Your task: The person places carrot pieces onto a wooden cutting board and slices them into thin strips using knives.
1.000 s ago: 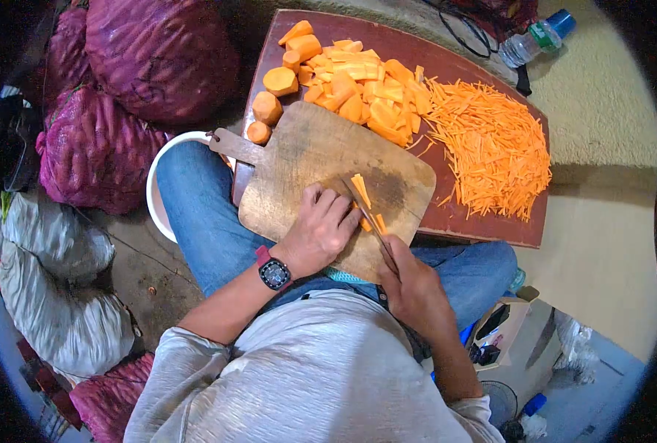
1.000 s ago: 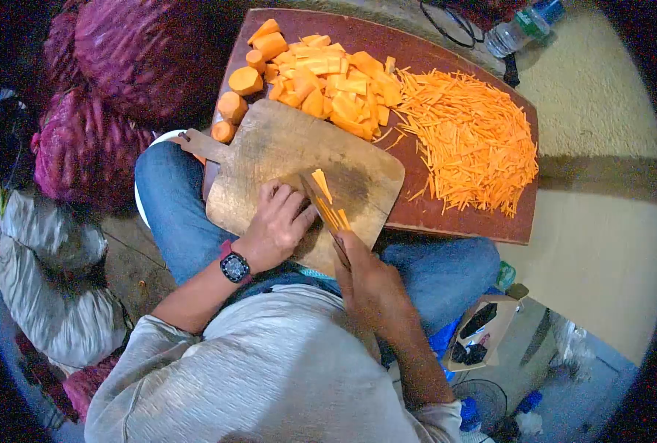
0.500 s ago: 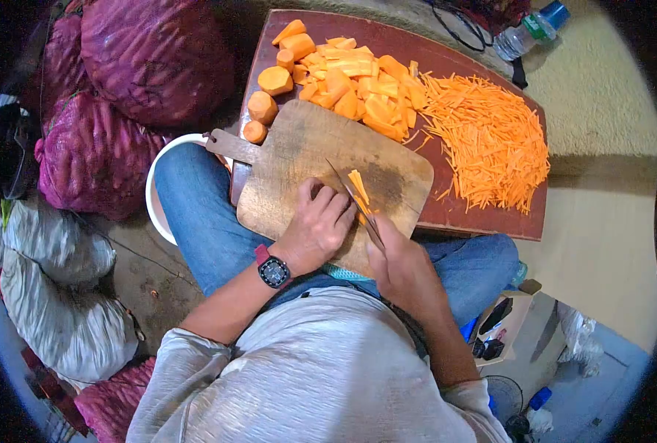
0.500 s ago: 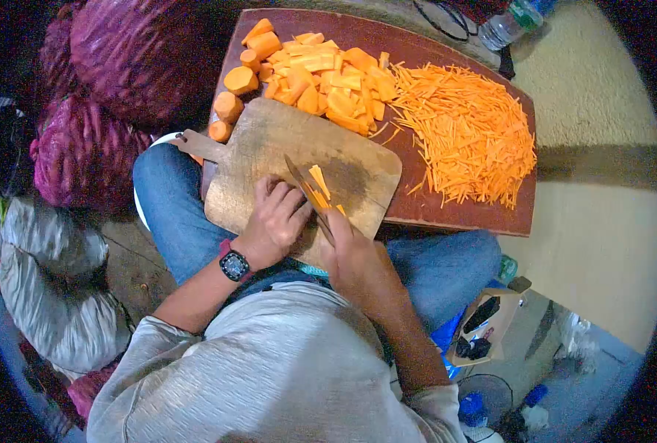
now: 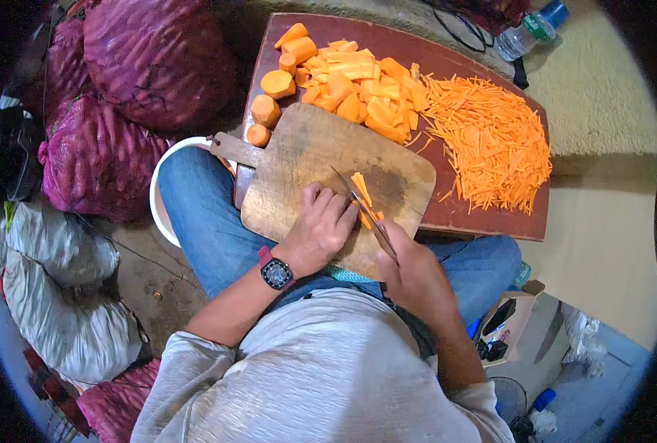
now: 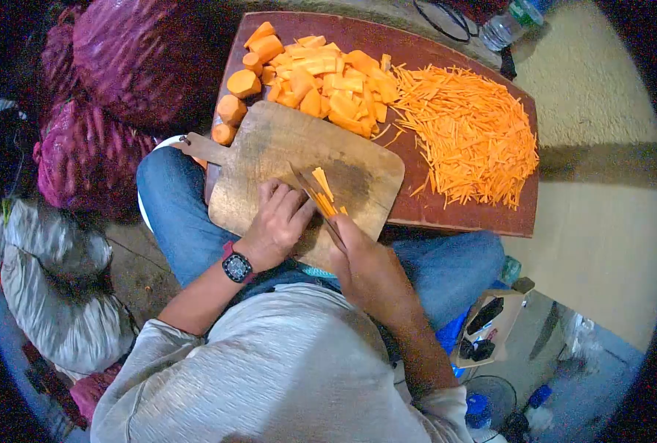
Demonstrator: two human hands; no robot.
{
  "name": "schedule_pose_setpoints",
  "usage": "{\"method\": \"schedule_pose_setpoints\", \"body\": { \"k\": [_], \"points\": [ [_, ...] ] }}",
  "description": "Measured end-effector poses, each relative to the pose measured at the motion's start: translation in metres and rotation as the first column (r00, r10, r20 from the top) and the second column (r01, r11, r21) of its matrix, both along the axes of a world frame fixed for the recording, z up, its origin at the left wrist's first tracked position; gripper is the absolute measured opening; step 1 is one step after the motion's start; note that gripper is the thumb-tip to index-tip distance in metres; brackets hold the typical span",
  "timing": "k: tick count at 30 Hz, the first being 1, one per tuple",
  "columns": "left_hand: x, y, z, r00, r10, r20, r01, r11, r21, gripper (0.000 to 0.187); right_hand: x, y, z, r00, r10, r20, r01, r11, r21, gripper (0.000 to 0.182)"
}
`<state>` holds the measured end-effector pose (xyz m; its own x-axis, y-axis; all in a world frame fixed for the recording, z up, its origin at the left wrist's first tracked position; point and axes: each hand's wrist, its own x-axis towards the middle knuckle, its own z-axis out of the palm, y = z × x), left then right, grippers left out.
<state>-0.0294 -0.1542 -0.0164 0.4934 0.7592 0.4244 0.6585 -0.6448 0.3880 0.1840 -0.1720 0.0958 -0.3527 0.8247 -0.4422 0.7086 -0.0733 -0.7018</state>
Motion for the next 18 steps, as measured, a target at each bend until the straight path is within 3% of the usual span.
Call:
{"method": "schedule_pose_setpoints", "body": {
  "k": [3,9,13,15,18],
  "points": [
    [0.001,-0.001,-0.002,0.999,0.008,0.039,-0.008,1.0,-0.009,0.038,0.009,-0.021,-0.006,1.0,-0.004,0.01,0.002,0.992,0.124,0.042],
    [-0.001,0.002,-0.005,0.996,0.006,0.089,-0.006,1.0,0.004,0.036,-0.007,0.009,-0.015,1.0,0.021,0.018,-0.022,0.997,0.073,0.044],
    [-0.003,0.0,-0.005,0.994,0.026,0.105,-0.018,0.997,-0.08,0.035,0.005,-0.011,-0.007,1.0,0.006,0.009,-0.007,0.997,0.077,0.041],
    [-0.002,0.003,-0.004,0.989,0.018,0.146,-0.01,0.998,-0.056,0.035,0.004,-0.016,-0.017,1.0,-0.003,0.01,0.001,0.987,0.161,0.039],
    [-0.001,0.004,-0.002,0.99,0.013,0.14,-0.007,0.999,-0.047,0.036,-0.009,0.004,-0.018,1.0,0.003,0.031,-0.008,0.991,0.133,0.04]
  ]
}}
